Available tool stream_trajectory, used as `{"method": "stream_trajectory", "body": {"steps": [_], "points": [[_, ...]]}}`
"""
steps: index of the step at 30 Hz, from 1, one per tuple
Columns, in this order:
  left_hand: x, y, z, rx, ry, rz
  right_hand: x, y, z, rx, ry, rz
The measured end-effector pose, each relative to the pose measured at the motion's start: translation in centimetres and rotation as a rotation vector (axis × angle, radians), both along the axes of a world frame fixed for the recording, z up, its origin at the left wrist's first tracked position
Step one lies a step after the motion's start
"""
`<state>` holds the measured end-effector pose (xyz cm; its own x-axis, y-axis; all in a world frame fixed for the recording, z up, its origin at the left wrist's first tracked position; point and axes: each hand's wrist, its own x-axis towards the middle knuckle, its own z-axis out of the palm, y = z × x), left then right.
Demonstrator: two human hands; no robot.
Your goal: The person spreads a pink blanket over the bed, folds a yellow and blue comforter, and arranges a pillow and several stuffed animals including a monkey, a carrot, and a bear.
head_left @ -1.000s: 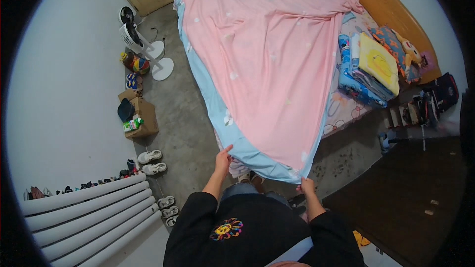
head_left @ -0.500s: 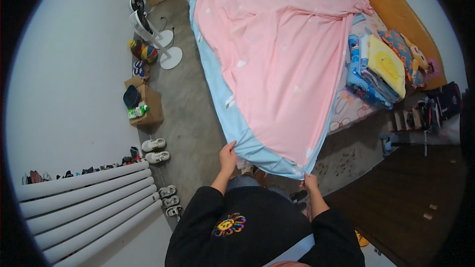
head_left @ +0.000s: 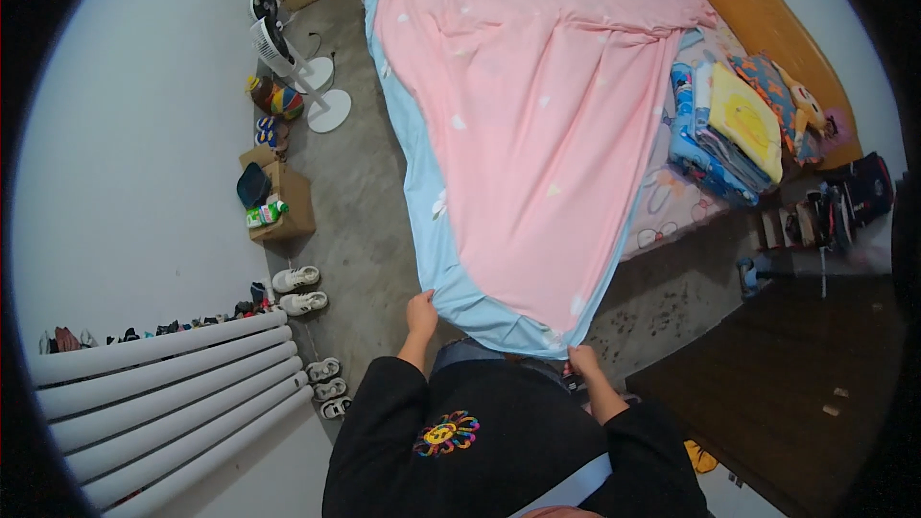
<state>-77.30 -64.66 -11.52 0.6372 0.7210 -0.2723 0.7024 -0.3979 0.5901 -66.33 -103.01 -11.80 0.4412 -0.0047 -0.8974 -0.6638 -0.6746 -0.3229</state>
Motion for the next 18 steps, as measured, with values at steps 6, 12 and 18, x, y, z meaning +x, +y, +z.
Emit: {"method": "stream_trajectory", "body": {"steps": [6, 12, 18], "points": [[-1.0, 1.7, -1.7, 0.009, 0.079, -0.049, -1.1, -0.6, -2.0, -0.166, -0.057, 0.627], [-1.3, 3.4, -3.8, 0.039, 0.269, -0.209, -1.6, 1.5, -2.8, -0.174, -0.163, 0.732], [2.6, -1.0, -2.7, 0.049, -0.164, -0.424, -1.7, 7.7, 2.7, -0.117, -0.354, 0.739]]}}
